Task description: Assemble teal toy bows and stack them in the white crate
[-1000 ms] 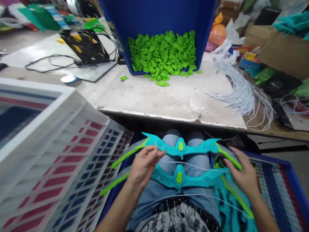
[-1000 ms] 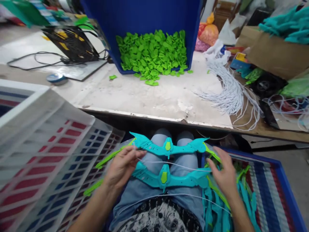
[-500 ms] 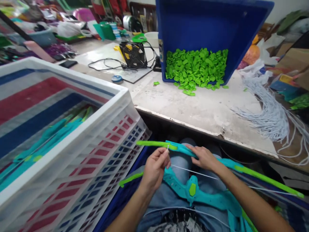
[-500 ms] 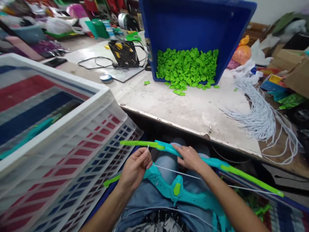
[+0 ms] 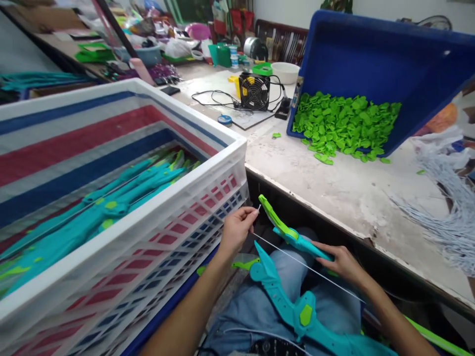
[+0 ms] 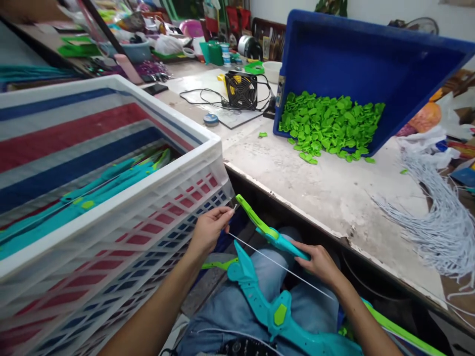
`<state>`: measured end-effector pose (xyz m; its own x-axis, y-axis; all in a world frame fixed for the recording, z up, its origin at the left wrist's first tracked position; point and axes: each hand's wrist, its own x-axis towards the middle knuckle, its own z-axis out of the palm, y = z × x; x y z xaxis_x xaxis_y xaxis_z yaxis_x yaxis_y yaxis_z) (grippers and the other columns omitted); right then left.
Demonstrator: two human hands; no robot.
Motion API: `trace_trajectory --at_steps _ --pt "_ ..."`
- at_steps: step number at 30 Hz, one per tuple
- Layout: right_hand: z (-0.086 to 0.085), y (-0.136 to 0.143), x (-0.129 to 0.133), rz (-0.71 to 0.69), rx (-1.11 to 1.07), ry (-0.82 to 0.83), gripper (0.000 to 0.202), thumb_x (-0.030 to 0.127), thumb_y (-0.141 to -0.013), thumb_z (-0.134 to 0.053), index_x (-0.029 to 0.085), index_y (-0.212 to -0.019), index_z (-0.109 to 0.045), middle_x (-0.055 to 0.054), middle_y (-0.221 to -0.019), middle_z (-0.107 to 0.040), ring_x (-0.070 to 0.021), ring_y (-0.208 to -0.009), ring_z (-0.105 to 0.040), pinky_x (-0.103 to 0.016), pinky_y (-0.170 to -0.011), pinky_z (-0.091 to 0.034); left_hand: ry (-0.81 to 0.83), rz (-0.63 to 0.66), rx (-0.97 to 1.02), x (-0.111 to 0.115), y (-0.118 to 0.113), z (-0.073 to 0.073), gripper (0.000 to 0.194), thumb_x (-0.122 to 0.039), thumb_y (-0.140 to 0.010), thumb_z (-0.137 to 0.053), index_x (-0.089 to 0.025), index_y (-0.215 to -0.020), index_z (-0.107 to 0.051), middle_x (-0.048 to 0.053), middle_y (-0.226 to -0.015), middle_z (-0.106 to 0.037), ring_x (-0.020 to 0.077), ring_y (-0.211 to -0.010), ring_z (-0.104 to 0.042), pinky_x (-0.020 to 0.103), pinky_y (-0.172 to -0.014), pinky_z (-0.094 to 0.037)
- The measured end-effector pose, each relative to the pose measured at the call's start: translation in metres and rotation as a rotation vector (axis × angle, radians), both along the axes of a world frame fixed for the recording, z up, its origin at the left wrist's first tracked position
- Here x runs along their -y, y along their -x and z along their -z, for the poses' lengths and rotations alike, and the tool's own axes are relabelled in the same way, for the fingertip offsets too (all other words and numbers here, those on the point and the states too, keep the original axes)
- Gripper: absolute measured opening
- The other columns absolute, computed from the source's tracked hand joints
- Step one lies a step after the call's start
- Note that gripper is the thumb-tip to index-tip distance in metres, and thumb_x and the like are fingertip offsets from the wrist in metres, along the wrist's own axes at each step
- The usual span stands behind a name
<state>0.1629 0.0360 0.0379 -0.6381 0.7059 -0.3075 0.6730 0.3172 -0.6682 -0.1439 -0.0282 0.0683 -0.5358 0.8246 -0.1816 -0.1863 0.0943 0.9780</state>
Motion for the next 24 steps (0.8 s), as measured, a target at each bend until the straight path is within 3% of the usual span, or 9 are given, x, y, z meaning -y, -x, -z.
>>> trace_trajectory --at_steps 6,11,17,22,24 --pt "0.004 -0.003 0.0 0.001 -0.016 0.015 0.05 0.038 -0.079 -0.058 0.023 -0.126 -0.061 -0.003 -0.116 -0.069 -0.0254 -0.092 -0.069 -0.031 -0.082 -0.053 0.001 0.131 -0.039 -0.017 0.008 -0.001 0.03 -0.043 -0.064 -0.07 -0.014 -0.069 -0.063 -0.007 -0.044 -0.045 0.006 -0.036 -0.038 0.019 -0.037 -0.026" --pt "0.003 -0.004 0.002 -0.023 0.002 -0.018 0.048 0.038 -0.081 -0.057 0.026 -0.128 -0.06 -0.003 -0.117 -0.068 -0.0253 -0.096 -0.069 -0.031 -0.085 -0.054 -0.01 0.116 -0.034 -0.021 0.009 -0.001 0.029 -0.042 -0.066 -0.07 -0.014 -0.07 -0.063 -0.007 -0.045 -0.044 0.0052 -0.035 -0.036 0.019 -0.036 -0.023" --pt "0.002 -0.004 0.006 -0.05 0.005 -0.115 0.046 0.039 -0.084 -0.054 0.027 -0.129 -0.059 -0.002 -0.12 -0.066 -0.0244 -0.103 -0.067 -0.03 -0.088 -0.054 -0.104 0.117 0.065 -0.029 0.007 -0.002 0.037 -0.046 -0.064 -0.074 -0.016 -0.073 -0.054 -0.008 -0.045 -0.048 0.0065 -0.036 -0.042 0.018 -0.037 -0.032" --pt "0.026 -0.025 0.028 -0.045 -0.002 -0.338 0.04 0.047 -0.08 -0.052 0.041 -0.117 -0.066 0.002 -0.103 -0.073 -0.0257 -0.089 -0.071 -0.034 -0.076 -0.06 -0.072 0.222 0.251 -0.024 0.002 -0.005 0.055 -0.053 -0.054 -0.079 -0.016 -0.086 -0.053 -0.008 -0.046 -0.053 0.0093 -0.036 -0.047 0.021 -0.038 -0.039" --pt "0.043 -0.031 0.019 -0.018 -0.04 -0.46 0.042 0.052 -0.073 -0.055 0.051 -0.114 -0.063 0.002 -0.089 -0.075 -0.0285 -0.078 -0.072 -0.037 -0.063 -0.061 -0.065 0.255 0.313 -0.018 0.0 -0.003 0.061 -0.058 -0.047 -0.08 -0.015 -0.082 -0.054 -0.007 -0.046 -0.054 0.0097 -0.036 -0.047 0.023 -0.039 -0.041"
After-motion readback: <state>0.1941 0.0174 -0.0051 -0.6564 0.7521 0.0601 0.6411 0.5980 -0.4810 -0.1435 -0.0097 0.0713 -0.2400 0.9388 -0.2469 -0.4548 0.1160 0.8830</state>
